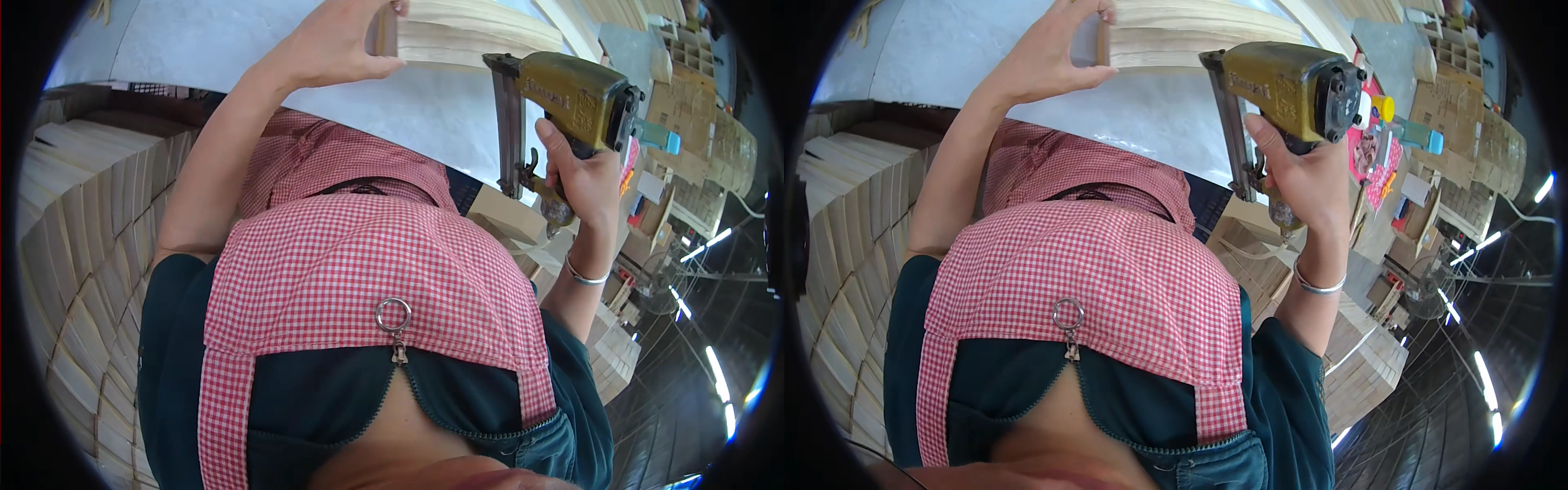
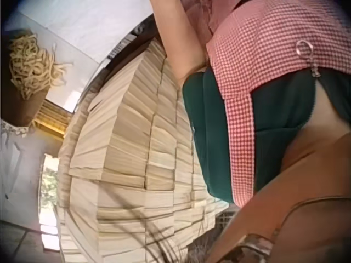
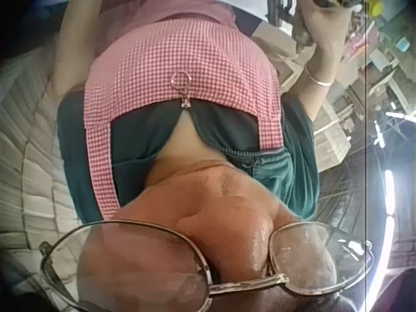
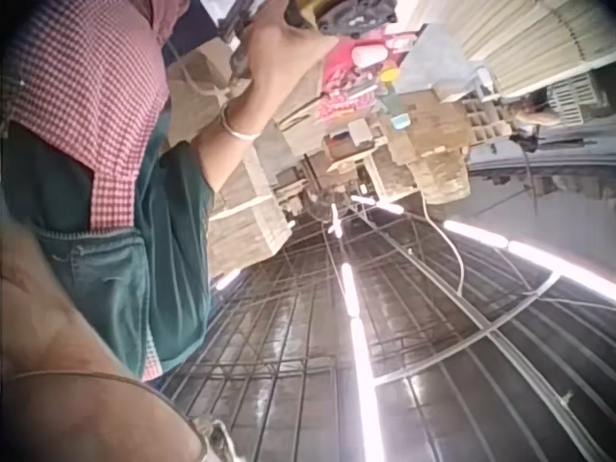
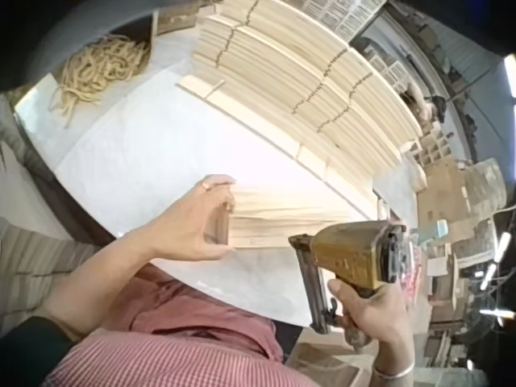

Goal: Assembling wooden box frames by applying glue and using a pneumatic nail gun to secure slats.

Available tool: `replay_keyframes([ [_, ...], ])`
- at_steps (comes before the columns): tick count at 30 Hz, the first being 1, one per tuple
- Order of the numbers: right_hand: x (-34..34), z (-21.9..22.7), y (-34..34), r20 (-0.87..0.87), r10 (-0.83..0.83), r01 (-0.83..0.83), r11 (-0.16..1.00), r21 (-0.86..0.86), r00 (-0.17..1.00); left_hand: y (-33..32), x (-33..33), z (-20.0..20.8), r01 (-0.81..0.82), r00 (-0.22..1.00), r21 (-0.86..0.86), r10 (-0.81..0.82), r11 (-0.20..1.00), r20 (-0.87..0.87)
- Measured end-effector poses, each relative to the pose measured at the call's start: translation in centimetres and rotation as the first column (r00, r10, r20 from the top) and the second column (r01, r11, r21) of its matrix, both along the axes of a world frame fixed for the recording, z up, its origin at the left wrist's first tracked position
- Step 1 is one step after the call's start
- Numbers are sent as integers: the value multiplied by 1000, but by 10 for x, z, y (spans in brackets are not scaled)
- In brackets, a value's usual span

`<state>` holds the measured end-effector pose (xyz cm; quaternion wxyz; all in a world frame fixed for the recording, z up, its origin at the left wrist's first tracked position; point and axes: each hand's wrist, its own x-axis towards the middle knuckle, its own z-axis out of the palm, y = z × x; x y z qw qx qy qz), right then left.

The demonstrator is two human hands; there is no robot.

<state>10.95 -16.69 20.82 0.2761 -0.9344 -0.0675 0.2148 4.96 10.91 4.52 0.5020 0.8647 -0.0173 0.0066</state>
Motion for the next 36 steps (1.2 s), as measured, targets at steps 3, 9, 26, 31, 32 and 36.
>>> replay_keyframes([
  [3,-12,-6,13,-21,47,-47,999,8,999,5,-5,-11,-25,1000,-93,26,995,13],
  [9,-27,-13,31,-9,173,-173,984,37,985,1,0,-14,1,997,-130,9,991,78],
  [26,-38,-13,47,-29,104,-102,992,74,994,-4,1,-23,-33,990,-185,58,982,132],
  [31,-23,-11,65,-12,111,-110,993,39,994,-2,2,-28,-52,961,-189,101,980,257],
  [32,-21,-12,67,-12,114,-114,993,39,993,-2,3,-29,-55,961,-190,104,980,257],
  [36,-11,-16,72,22,248,-249,961,116,968,-2,4,-31,-35,969,-232,89,972,230],
])
